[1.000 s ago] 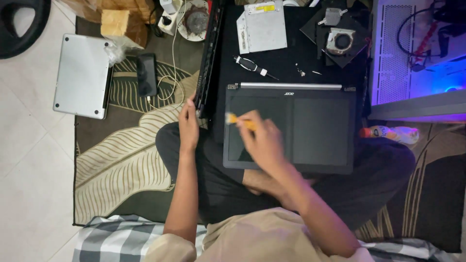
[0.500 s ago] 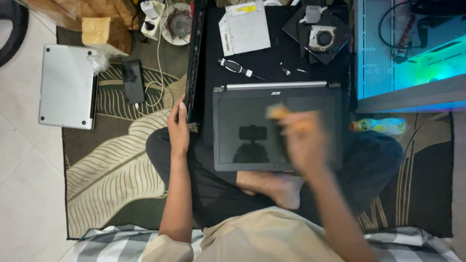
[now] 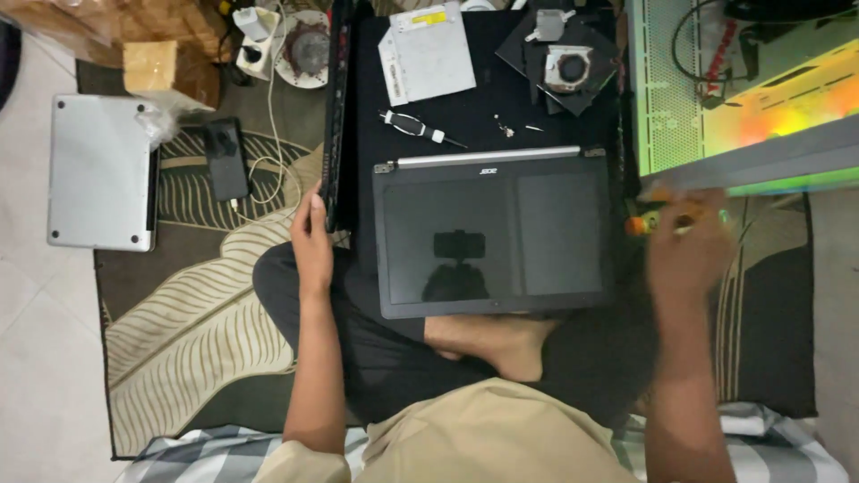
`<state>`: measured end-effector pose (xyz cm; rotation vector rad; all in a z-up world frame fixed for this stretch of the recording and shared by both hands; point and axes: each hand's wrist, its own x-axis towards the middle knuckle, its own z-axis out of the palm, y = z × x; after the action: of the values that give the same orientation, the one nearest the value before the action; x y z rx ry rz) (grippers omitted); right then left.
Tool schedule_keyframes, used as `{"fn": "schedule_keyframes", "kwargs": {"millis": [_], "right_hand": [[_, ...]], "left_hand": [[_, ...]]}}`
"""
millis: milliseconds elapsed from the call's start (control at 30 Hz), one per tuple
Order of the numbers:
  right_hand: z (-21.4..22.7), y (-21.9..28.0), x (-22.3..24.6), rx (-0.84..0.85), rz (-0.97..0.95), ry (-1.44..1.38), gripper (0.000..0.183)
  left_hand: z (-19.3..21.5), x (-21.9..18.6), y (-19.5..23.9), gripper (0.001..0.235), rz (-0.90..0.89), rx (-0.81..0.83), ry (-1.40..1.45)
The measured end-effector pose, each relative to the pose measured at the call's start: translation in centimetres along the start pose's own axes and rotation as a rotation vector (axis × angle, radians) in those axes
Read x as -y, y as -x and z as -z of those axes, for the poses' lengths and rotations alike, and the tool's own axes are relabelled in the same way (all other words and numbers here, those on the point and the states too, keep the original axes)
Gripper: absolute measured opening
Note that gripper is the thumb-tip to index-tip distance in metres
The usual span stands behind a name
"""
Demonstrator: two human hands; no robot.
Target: The person sits on the floor and cleans various disassembled laptop parts using a small brush and a syringe-like tool. They wipe the screen, a metal frame, and a hard drive, then apply a substance from the syringe to the hard drive and wipe it again.
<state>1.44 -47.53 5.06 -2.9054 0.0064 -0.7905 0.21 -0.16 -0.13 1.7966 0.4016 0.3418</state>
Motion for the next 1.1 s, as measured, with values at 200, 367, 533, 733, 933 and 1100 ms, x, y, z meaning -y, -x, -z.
{"fn": "schedule_keyframes", "kwargs": {"millis": [200,367,533,733,933,1100], "right_hand": [[2.2,1.2,12.6,0.196,-0.273,-0.782,0.003],[2.3,4.8,24.1,0.518,0.037,-1.012,0.010],[0.3,5.1,17.4,0.503,0.077,-0.758,0.014],[1.9,2.9,0.2,0.116,-0.214,-0.071,0.040],[3.5,4.9,14.2,0.203,-0.219,-0.826,0.004],[3.8,7.9,24.7,0.473,0.175,-0.945,0.010]], "left_hand": [[0.1,0.6,-0.1,0.041,-0.031,0.007,-0.022],[0.3,0.4,-0.2,0.044,-0.007,0.044,-0.047],[0.1,-0.2,0.3,0.047,0.025,0.035,0.010],[0.2,-1.1,0.0,0.056,0.066,0.084,0.030],[-0.1,-1.4,0.3,0.045,0.038,0.007,0.017],[0.2,-1.2,0.2,0.046,0.023,0.049,-0.034]]}}
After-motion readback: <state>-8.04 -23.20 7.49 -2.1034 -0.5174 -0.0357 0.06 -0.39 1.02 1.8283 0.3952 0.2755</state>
